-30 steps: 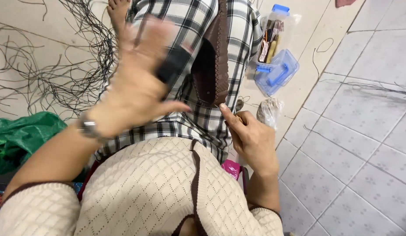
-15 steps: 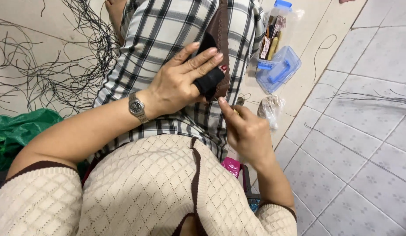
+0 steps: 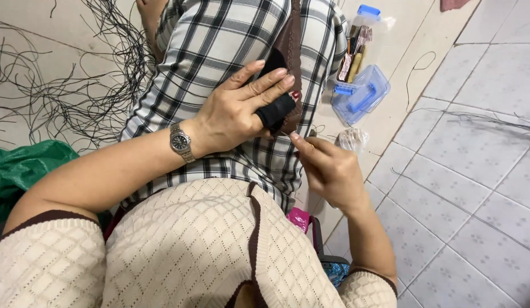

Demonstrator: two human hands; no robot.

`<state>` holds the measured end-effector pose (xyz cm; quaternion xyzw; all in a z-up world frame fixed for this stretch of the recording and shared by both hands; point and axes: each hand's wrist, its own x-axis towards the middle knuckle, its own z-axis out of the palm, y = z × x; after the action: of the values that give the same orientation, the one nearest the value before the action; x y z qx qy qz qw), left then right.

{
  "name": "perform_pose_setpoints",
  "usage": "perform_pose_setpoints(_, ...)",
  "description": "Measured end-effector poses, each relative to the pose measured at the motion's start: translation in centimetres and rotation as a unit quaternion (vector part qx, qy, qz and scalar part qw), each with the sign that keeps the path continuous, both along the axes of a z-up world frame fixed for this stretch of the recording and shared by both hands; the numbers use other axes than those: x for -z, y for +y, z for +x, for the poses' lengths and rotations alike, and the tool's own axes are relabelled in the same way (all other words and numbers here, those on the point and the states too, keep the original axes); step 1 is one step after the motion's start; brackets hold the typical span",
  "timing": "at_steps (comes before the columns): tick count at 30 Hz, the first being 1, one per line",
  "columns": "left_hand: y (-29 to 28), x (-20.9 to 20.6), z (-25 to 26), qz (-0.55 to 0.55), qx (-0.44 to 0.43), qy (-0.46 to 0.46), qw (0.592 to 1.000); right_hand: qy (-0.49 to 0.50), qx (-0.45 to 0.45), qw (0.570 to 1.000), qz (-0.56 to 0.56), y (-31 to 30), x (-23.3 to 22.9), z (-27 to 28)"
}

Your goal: A person is hand-sewing a brown sandal strap using a needle and black thread while sitting on the floor.

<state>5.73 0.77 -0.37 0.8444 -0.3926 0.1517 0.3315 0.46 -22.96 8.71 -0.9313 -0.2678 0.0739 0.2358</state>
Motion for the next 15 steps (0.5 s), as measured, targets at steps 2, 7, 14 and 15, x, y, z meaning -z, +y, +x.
perform_pose_setpoints(2,0.0,-0.1,0.0,-0.005,-0.007,0.005,1.000,0.202,0.075,0.965,0.151,-0.4,0.3,0.5)
perform_pose_setpoints(7,0.1,0.8,-0.3,0.013,-0.026,-0.023,0.999,0.072,0.078,0.989,0.102,1.1,0.7,-0.8)
perform_pose_setpoints(14,1.7,4.0,-5.9,-0.044,-0.079,-0.045,0.995,-0.174,0.038,0.975,-0.135,1.7,0.5,-3.3)
perform_pose_setpoints(15,1.7,2.4,-6.0,-0.044,-0.077,-0.037,0.995,-0.166,0.039,0.976,-0.135,1.9,0.4,-3.4)
